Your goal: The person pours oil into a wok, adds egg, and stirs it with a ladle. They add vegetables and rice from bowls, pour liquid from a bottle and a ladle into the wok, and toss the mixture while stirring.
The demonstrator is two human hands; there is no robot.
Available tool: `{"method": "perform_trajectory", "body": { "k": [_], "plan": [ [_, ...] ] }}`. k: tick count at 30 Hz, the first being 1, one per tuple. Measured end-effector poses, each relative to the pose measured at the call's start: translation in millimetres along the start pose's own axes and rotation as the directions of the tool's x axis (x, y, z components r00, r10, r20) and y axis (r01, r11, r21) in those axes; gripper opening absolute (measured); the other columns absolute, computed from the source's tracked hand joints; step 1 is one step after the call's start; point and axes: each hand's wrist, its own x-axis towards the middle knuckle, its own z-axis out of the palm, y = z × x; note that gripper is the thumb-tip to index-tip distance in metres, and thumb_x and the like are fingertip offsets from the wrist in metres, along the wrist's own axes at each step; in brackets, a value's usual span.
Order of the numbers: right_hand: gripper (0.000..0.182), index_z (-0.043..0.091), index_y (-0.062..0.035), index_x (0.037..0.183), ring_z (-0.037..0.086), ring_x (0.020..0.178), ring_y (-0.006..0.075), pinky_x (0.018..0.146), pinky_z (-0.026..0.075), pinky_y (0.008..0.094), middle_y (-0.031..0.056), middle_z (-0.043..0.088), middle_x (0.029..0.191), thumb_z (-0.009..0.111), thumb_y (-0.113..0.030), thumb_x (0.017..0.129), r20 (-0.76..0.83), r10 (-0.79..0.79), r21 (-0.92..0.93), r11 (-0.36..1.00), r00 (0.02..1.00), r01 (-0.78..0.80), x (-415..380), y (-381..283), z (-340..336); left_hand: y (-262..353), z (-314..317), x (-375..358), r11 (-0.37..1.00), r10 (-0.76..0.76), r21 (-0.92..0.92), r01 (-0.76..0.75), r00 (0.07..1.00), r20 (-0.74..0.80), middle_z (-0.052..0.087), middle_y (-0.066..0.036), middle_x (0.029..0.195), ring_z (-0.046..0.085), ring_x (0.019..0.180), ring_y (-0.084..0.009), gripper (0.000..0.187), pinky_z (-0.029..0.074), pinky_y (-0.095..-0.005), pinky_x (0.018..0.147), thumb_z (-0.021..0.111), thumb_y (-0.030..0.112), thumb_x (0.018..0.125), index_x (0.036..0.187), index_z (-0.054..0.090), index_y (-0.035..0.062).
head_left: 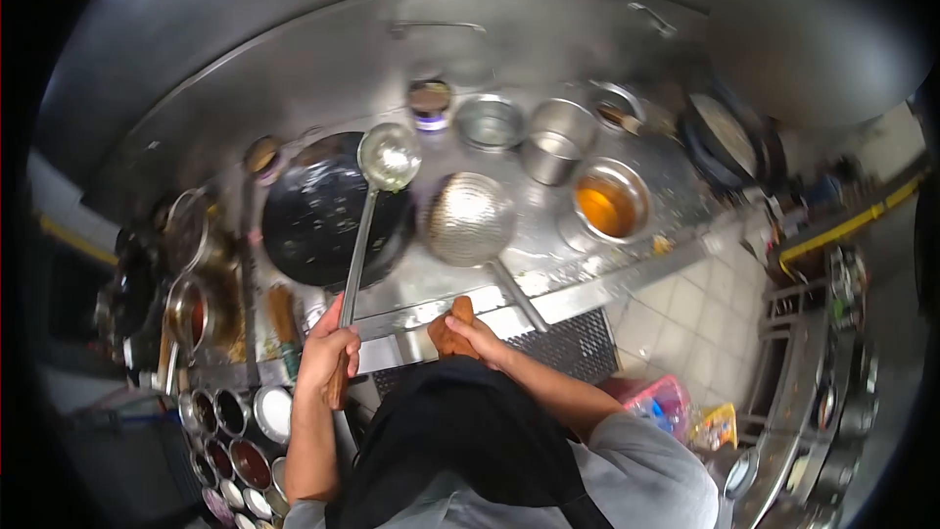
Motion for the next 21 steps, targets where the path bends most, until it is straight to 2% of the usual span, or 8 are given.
{"method": "perform_trajectory", "body": {
  "k": [2,3,6,8,11,14,17,21],
  "plan": [
    [0.053,0.053,-0.0027,0.12,0.063,0.08,0.0126,0.06,0.05,0.0262,0.0068,0.062,0.097,0.062,-0.046,0.091,-0.081,-0.087,-0.094,0.992,0.993,0.079,-32.4,1.5,-38.7,-1.2,48.8,7.8,0.997,-0.067,0.041,0.06,0.978,0.197,0.048,-0.002,0.062,0.044,0.04,-0.0113,0.07,0.037,-0.0236,0.035,0.049,-0.004,0.085,0.15,0.028,0.0108],
    [0.051,0.053,-0.0031,0.119,0.061,0.076,0.0093,0.055,0.048,0.0216,0.0051,0.062,0.093,0.06,-0.046,0.092,-0.115,0.027,-0.171,0.984,0.993,-0.047,-64.6,-21.5,-48.1,-7.0,73.9,14.3,0.99,-0.126,0.089,0.111,0.975,0.184,0.048,-0.002,0.063,0.044,0.041,-0.0111,0.072,0.037,-0.0237,0.036,0.051,-0.004,0.085,0.151,0.027,0.0108],
    [0.049,0.053,-0.0035,0.119,0.06,0.072,0.0072,0.051,0.046,0.0187,0.0041,0.062,0.09,0.059,-0.044,0.093,-0.141,-0.024,-0.068,0.998,0.99,0.014,-100.6,-22.3,-85.8,-20.6,152.0,39.4,0.957,-0.196,0.275,0.092,0.904,0.38,0.049,-0.002,0.064,0.045,0.042,-0.0115,0.07,0.038,-0.0247,0.038,0.054,0.001,0.088,0.151,0.025,0.0097],
    [0.046,0.053,-0.0037,0.119,0.061,0.074,0.0077,0.053,0.047,0.0193,0.0042,0.062,0.091,0.057,-0.042,0.095,-0.16,-0.004,-0.061,0.998,0.987,-0.006,-108.8,-11.6,-111.2,-37.1,196.4,62.7,0.924,-0.22,0.378,0.05,0.879,0.422,0.049,-0.002,0.065,0.046,0.042,-0.0117,0.07,0.039,-0.0256,0.039,0.053,0.003,0.088,0.151,0.024,0.0089],
    [0.043,0.053,-0.0041,0.118,0.06,0.069,0.0076,0.049,0.045,0.0191,0.0038,0.062,0.09,0.056,-0.041,0.096,-0.295,-0.117,0.119,0.98,0.948,0.158,-113.7,1.4,-127.4,-53.7,245.5,86.5,0.843,-0.243,0.535,-0.051,0.852,0.464,0.049,-0.001,0.066,0.046,0.043,-0.0112,0.071,0.039,-0.0258,0.039,0.053,0.004,0.087,0.151,0.023,0.007],
    [0.041,0.053,-0.0048,0.117,0.058,0.061,0.0076,0.043,0.042,0.0194,0.0029,0.062,0.086,0.056,-0.04,0.096,-0.328,-0.162,0.152,0.963,0.931,0.221,-121.1,3.9,-142.1,-65.2,267.6,100.9,0.776,-0.259,0.621,-0.111,0.842,0.474,0.048,-0.001,0.067,0.046,0.043,-0.0107,0.073,0.039,-0.0251,0.038,0.053,0.006,0.086,0.152,0.021,0.0052],
    [0.039,0.053,-0.0055,0.116,0.056,0.055,0.0077,0.039,0.039,0.0198,0.0021,0.061,0.083,0.056,-0.039,0.096,-0.263,-0.174,0.172,0.959,0.949,0.223,-125.7,4.9,-151.5,-72.3,272.3,110.1,0.769,-0.28,0.631,-0.102,0.833,0.476,0.048,-0.001,0.067,0.046,0.042,-0.011,0.073,0.038,-0.0254,0.038,0.052,0.005,0.087,0.152,0.019,0.0055],
    [0.038,0.053,-0.0056,0.116,0.056,0.055,0.0078,0.039,0.039,0.0201,0.002,0.061,0.082,0.056,-0.038,0.096,-0.258,-0.168,0.149,0.966,0.951,0.211,-124.1,-1.3,-146.0,-68.1,269.9,115.5,0.838,-0.367,0.544,0.032,0.772,0.52,0.049,-0.001,0.067,0.045,0.042,-0.0112,0.073,0.038,-0.0256,0.038,0.052,0.004,0.087,0.152,0.018,0.0054]
  ]
}}
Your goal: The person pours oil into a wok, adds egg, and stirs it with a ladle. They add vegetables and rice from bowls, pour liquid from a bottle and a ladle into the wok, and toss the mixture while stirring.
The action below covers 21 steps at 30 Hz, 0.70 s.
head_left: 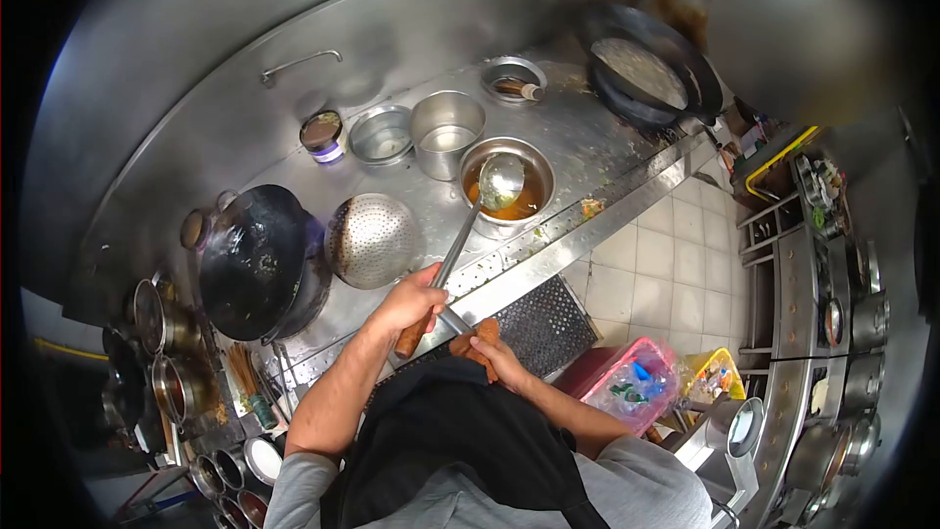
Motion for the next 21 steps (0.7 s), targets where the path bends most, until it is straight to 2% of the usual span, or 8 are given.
{"method": "perform_trajectory", "body": {
  "k": [5,7,8,13,14,18,20,21],
  "plan": [
    [0.038,0.053,-0.0055,0.117,0.058,0.059,0.0081,0.041,0.041,0.0201,0.0026,0.062,0.086,0.056,-0.037,0.096,-0.019,-0.016,-0.012,1.0,1.0,0.016,4.9,-1.7,30.1,12.0,-10.9,-24.4,0.957,-0.088,-0.279,0.083,0.996,-0.005,0.049,0.0,0.066,0.045,0.042,-0.0118,0.058,0.036,-0.0278,0.037,0.052,0.006,0.089,0.144,0.033,0.007],
    [0.047,0.049,0.0014,0.127,0.064,0.097,0.0177,0.084,0.052,0.0301,0.0111,0.062,0.112,0.056,-0.034,0.097,0.05,0.102,-0.071,0.993,0.994,-0.098,10.1,4.5,30.1,4.2,-25.4,-39.2,0.818,-0.094,-0.569,0.081,0.996,0.006,0.049,0.0,0.064,0.045,0.041,-0.0122,0.063,0.034,-0.0277,0.036,0.053,0.008,0.092,0.148,0.025,0.0098],
    [0.047,0.049,0.0014,0.127,0.064,0.097,0.0177,0.084,0.052,0.0301,0.0111,0.062,0.112,0.056,-0.034,0.097,0.082,0.124,-0.098,0.988,0.989,-0.115,10.9,6.9,34.0,-0.7,-34.2,-51.6,0.761,-0.079,-0.644,0.08,0.996,0.031,0.049,-0.001,0.065,0.045,0.041,-0.0126,0.049,0.033,-0.0274,0.036,0.051,0.009,0.094,0.141,0.037,0.0144],
    [0.045,0.049,0.0005,0.122,0.064,0.095,0.0182,0.081,0.054,0.0304,0.0105,0.062,0.106,0.058,-0.035,0.095,-0.015,0.134,-0.077,0.988,0.991,-0.135,2.9,12.3,80.9,-33.7,-87.9,-162.4,0.583,0.167,-0.809,-0.076,0.986,0.028,0.047,-0.002,0.066,0.045,0.041,-0.0127,0.039,0.032,-0.0284,0.036,0.046,0.007,0.096,0.134,0.046,0.0178],
    [0.041,0.051,-0.0022,0.118,0.062,0.065,0.0119,0.044,0.045,0.0222,0.0049,0.063,0.088,0.058,-0.036,0.095,-0.055,0.141,-0.1,0.984,0.989,-0.146,0.5,10.4,95.9,-37.3,-99.7,-187.3,0.582,0.165,-0.8,-0.147,0.984,-0.061,0.047,-0.001,0.066,0.044,0.041,-0.0125,0.042,0.033,-0.0281,0.036,0.047,0.008,0.096,0.136,0.045,0.0177],
    [0.04,0.051,-0.0023,0.118,0.063,0.066,0.0122,0.045,0.046,0.0232,0.0058,0.064,0.089,0.058,-0.034,0.095,0.048,0.217,-0.208,0.957,0.975,-0.203,11.8,25.5,119.8,-27.1,-145.6,-259.1,0.78,0.082,-0.531,-0.331,0.895,-0.438,0.047,0.001,0.064,0.042,0.039,-0.0109,0.057,0.035,-0.0259,0.037,0.051,0.007,0.091,0.145,0.036,0.0144],
    [0.046,0.049,0.0001,0.121,0.064,0.086,0.0197,0.073,0.055,0.0333,0.0104,0.061,0.101,0.062,-0.033,0.093,0.076,0.223,-0.161,0.965,0.972,-0.209,24.8,41.2,133.5,-32.9,-191.9,-262.6,0.923,0.161,-0.229,-0.31,0.85,-0.502,0.047,0.0,0.066,0.045,0.044,-0.0105,0.062,0.04,-0.0254,0.038,0.052,0.005,0.087,0.146,0.033,0.0079],
    [0.046,0.049,0.0001,0.121,0.064,0.086,0.0197,0.073,0.055,0.0333,0.0104,0.061,0.101,0.062,-0.033,0.093,0.078,0.228,-0.17,0.962,0.97,-0.213,26.7,43.6,145.3,-41.5,-217.6,-258.3,0.956,0.211,-0.066,-0.286,0.825,-0.524,0.047,0.0,0.067,0.046,0.048,-0.0107,0.062,0.043,-0.026,0.039,0.052,0.004,0.087,0.146,0.032,0.004]
  ]
}}
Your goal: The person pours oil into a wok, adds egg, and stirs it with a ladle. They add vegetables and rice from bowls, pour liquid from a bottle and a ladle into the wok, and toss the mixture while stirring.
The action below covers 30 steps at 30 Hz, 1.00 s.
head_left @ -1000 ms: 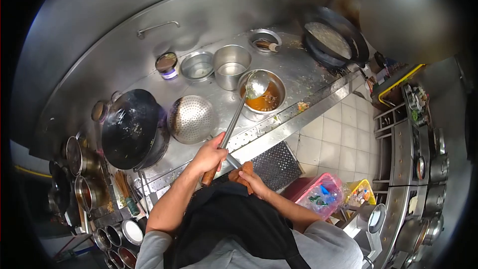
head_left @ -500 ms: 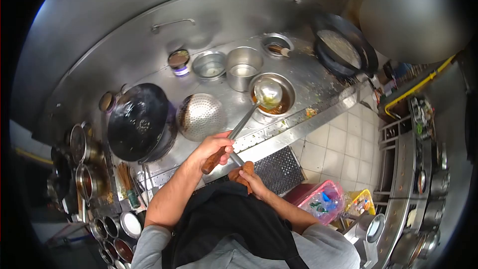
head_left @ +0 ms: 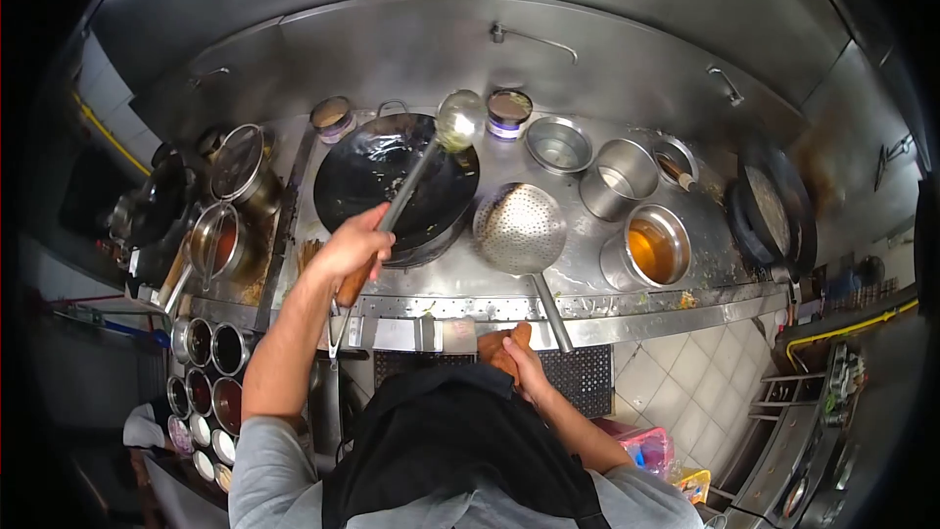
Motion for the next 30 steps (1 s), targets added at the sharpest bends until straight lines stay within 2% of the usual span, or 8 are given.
{"method": "perform_trajectory", "body": {
  "k": [2,6,10,18,22,25,26,30],
  "plan": [
    [0.046,0.048,0.0,0.123,0.064,0.091,0.0217,0.078,0.055,0.0352,0.0113,0.061,0.105,0.062,-0.032,0.093,0.046,-0.006,0.047,0.999,0.999,0.004,5.2,-4.8,25.5,-10.7,-27.6,21.0,0.95,0.021,0.309,0.037,0.983,-0.184,0.049,-0.001,0.07,0.048,0.051,-0.0118,0.066,0.045,-0.0276,0.04,0.054,0.004,0.084,0.146,0.032,0.0001],
    [0.041,0.049,0.0005,0.122,0.064,0.095,0.0225,0.082,0.055,0.0355,0.0122,0.061,0.109,0.06,-0.028,0.095,0.083,-0.014,0.074,0.997,0.996,0.007,5.2,-13.0,55.7,-53.2,-73.4,60.7,0.845,0.045,0.509,0.164,0.926,-0.374,0.062,-0.01,0.075,0.057,0.054,-0.0162,0.073,0.047,-0.0328,0.043,0.055,0.006,0.079,0.147,0.031,0.0023],
    [0.042,0.049,0.0008,0.123,0.064,0.096,0.0224,0.083,0.054,0.0357,0.0122,0.061,0.109,0.06,-0.029,0.095,0.088,0.02,0.042,0.999,0.996,-0.024,13.0,-15.5,50.4,-76.9,-72.6,60.8,0.409,0.282,0.865,0.292,0.861,-0.424,0.068,-0.021,0.103,0.068,0.089,-0.0357,0.068,0.053,-0.0455,0.08,0.055,0.013,0.079,0.145,0.039,0.0157],
    [0.045,0.049,0.0012,0.123,0.064,0.097,0.0218,0.083,0.054,0.035,0.0125,0.062,0.109,0.062,-0.031,0.093,0.183,0.08,-0.002,0.997,0.98,-0.081,42.1,-37.1,12.8,-107.1,-73.0,-4.6,0.436,0.225,0.809,0.394,0.823,-0.522,0.065,-0.025,0.103,0.064,0.095,-0.0412,0.061,0.049,-0.0483,0.087,0.055,0.012,0.076,0.137,0.051,0.0166],
    [0.043,0.048,0.0018,0.126,0.064,0.101,0.0265,0.089,0.052,0.0389,0.0154,0.061,0.116,0.057,-0.027,0.096,0.257,0.124,-0.093,0.99,0.958,-0.103,60.6,-34.8,-4.8,-158.3,-63.4,-24.5,0.595,0.165,0.634,0.493,0.697,-0.698,0.066,-0.027,0.101,0.065,0.093,-0.0411,0.06,0.048,-0.0481,0.088,0.056,0.013,0.078,0.137,0.051,0.0178],
    [0.042,0.051,0.0009,0.125,0.063,0.101,0.0249,0.089,0.052,0.0366,0.0139,0.062,0.115,0.057,-0.028,0.095,0.299,0.225,-0.244,0.957,0.927,-0.154,68.8,-35.2,0.3,-220.2,-34.1,-41.1,0.855,0.321,0.493,0.161,0.582,-0.747,0.069,-0.018,0.106,0.069,0.081,-0.027,0.059,0.054,-0.0397,0.075,0.061,0.019,0.085,0.141,0.046,0.0217],
    [0.041,0.051,0.0008,0.124,0.063,0.1,0.0233,0.087,0.052,0.0344,0.0129,0.062,0.113,0.057,-0.028,0.096,0.311,0.274,-0.299,0.937,0.91,-0.18,55.8,-42.8,15.7,-174.6,0.0,-70.1,0.957,-0.08,0.12,0.265,0.636,-0.767,0.068,-0.009,0.089,0.064,0.059,-0.0179,0.063,0.052,-0.0321,0.055,0.06,0.016,0.087,0.147,0.039,0.0197],
    [0.04,0.052,0.0006,0.124,0.064,0.099,0.0229,0.087,0.052,0.0338,0.0123,0.063,0.112,0.055,-0.028,0.097,0.383,0.416,-0.449,0.864,0.825,-0.227,74.9,-16.5,25.7,-154.5,74.6,-159.4,0.689,-0.022,-0.584,-0.429,0.793,-0.609,0.048,0.0,0.065,0.048,0.042,-0.0111,0.067,0.042,-0.025,0.039,0.052,0.009,0.092,0.152,0.022,0.0105]
  ]
}}
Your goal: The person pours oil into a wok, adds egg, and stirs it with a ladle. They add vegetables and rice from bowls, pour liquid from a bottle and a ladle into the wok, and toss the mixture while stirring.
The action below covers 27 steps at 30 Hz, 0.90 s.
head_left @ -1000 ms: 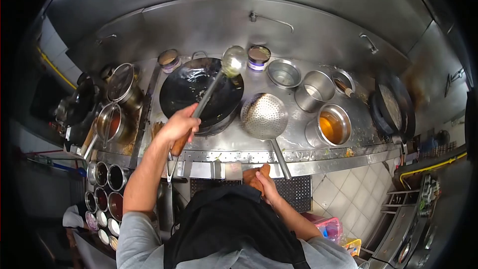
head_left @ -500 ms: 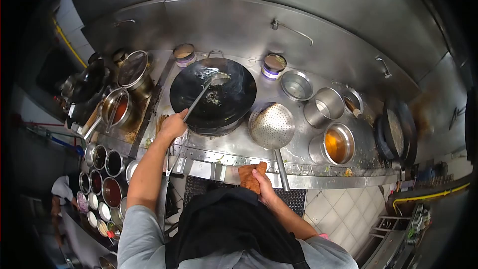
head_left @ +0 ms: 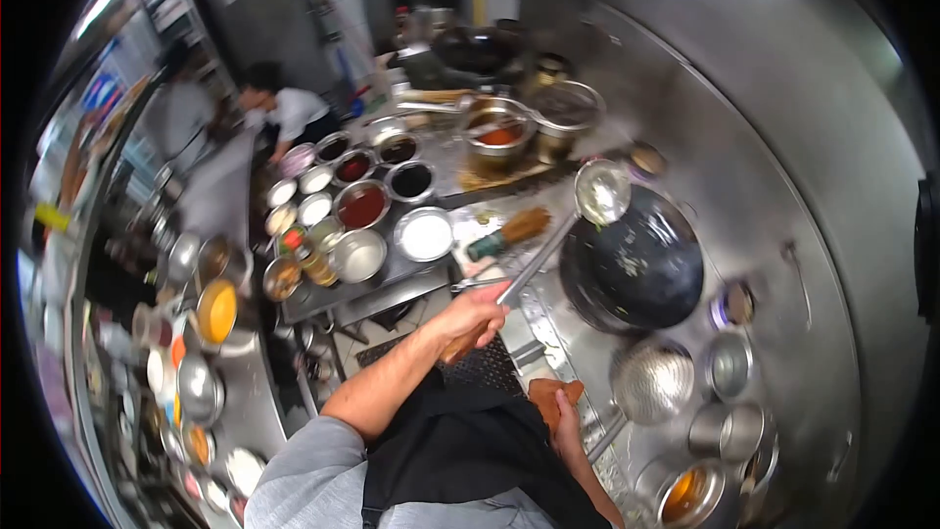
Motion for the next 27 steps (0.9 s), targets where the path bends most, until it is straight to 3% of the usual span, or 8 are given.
{"method": "perform_trajectory", "body": {
  "k": [3,8,13,16,17,19,23,27],
  "plan": [
    [0.04,0.052,0.0006,0.124,0.064,0.099,0.0228,0.087,0.052,0.0337,0.0122,0.062,0.112,0.054,-0.029,0.097,0.138,0.114,-0.2,0.976,0.984,-0.085,16.5,6.4,23.4,4.0,-3.6,-105.1,0.962,0.065,-0.264,-0.069,0.998,-0.024,0.045,-0.001,0.065,0.048,0.043,-0.0117,0.064,0.04,-0.0236,0.04,0.053,0.007,0.093,0.151,0.025,0.0138],
    [0.04,0.051,0.001,0.125,0.064,0.098,0.0236,0.085,0.053,0.0353,0.0132,0.062,0.113,0.054,-0.028,0.097,0.296,0.285,-0.352,0.92,0.912,-0.173,44.3,29.4,73.7,-21.5,-7.9,-275.4,0.852,0.189,-0.379,-0.36,0.888,-0.419,0.043,-0.002,0.063,0.046,0.042,-0.0121,0.066,0.04,-0.0243,0.039,0.053,0.005,0.092,0.151,0.024,0.0111],
    [0.04,0.051,0.0011,0.124,0.064,0.099,0.0249,0.085,0.053,0.0367,0.0141,0.062,0.113,0.056,-0.027,0.096,0.325,0.416,-0.466,0.852,0.849,-0.239,48.8,61.6,146.8,-52.6,-17.1,-401.0,0.818,0.191,-0.134,-0.56,0.483,-0.854,0.046,-0.004,0.062,0.044,0.041,-0.0135,0.07,0.041,-0.0254,0.037,0.053,-0.001,0.089,0.151,0.026,0.015],
    [0.039,0.052,0.0005,0.123,0.063,0.101,0.0248,0.087,0.052,0.0364,0.0139,0.062,0.113,0.057,-0.027,0.095,0.366,0.463,-0.498,0.83,0.807,-0.251,48.9,88.0,173.3,-56.8,-48.8,-449.9,0.886,0.175,0.037,-0.462,0.259,-0.95,0.048,-0.004,0.062,0.046,0.041,-0.0141,0.077,0.043,-0.0263,0.037,0.051,0.0,0.085,0.152,0.014,0.0047],
    [0.039,0.052,0.0004,0.123,0.063,0.101,0.0246,0.088,0.052,0.0359,0.0135,0.062,0.113,0.058,-0.026,0.095,0.344,0.487,-0.518,0.812,0.803,-0.27,48.3,97.2,179.9,-57.2,-64.4,-463.2,0.884,0.169,0.033,-0.466,0.253,-0.953,0.048,-0.004,0.062,0.046,0.041,-0.0141,0.077,0.043,-0.0263,0.037,0.051,0.0,0.085,0.152,0.014,0.0047],
    [0.04,0.051,0.0006,0.124,0.063,0.102,0.0237,0.089,0.051,0.0347,0.013,0.062,0.114,0.057,-0.027,0.095,0.339,0.519,-0.546,0.788,0.785,-0.285,34.8,106.8,202.3,-60.2,-98.6,-484.8,0.965,0.15,0.112,-0.237,0.149,-0.977,0.05,-0.003,0.063,0.047,0.041,-0.0142,0.077,0.043,-0.0273,0.037,0.05,0.001,0.083,0.151,0.016,0.0023],
    [0.042,0.049,0.0012,0.125,0.062,0.103,0.0238,0.09,0.051,0.0352,0.0134,0.061,0.115,0.057,-0.027,0.095,0.341,0.506,-0.558,0.787,0.792,-0.262,25.7,121.4,222.4,-62.5,-137.8,-506.5,0.989,0.101,0.089,-0.118,0.103,-0.99,0.051,-0.003,0.065,0.046,0.041,-0.0141,0.074,0.042,-0.029,0.037,0.051,0.002,0.083,0.15,0.019,-0.0004],
    [0.044,0.048,0.001,0.126,0.061,0.104,0.025,0.091,0.051,0.037,0.014,0.06,0.116,0.058,-0.029,0.095,0.326,0.51,-0.511,0.804,0.796,-0.305,22.1,128.7,228.8,-67.5,-158.3,-520.9,0.988,0.064,0.041,-0.149,0.15,-0.987,0.051,-0.003,0.064,0.046,0.041,-0.0144,0.075,0.042,-0.029,0.037,0.051,0.001,0.083,0.15,0.019,0.0002]
  ]
}}
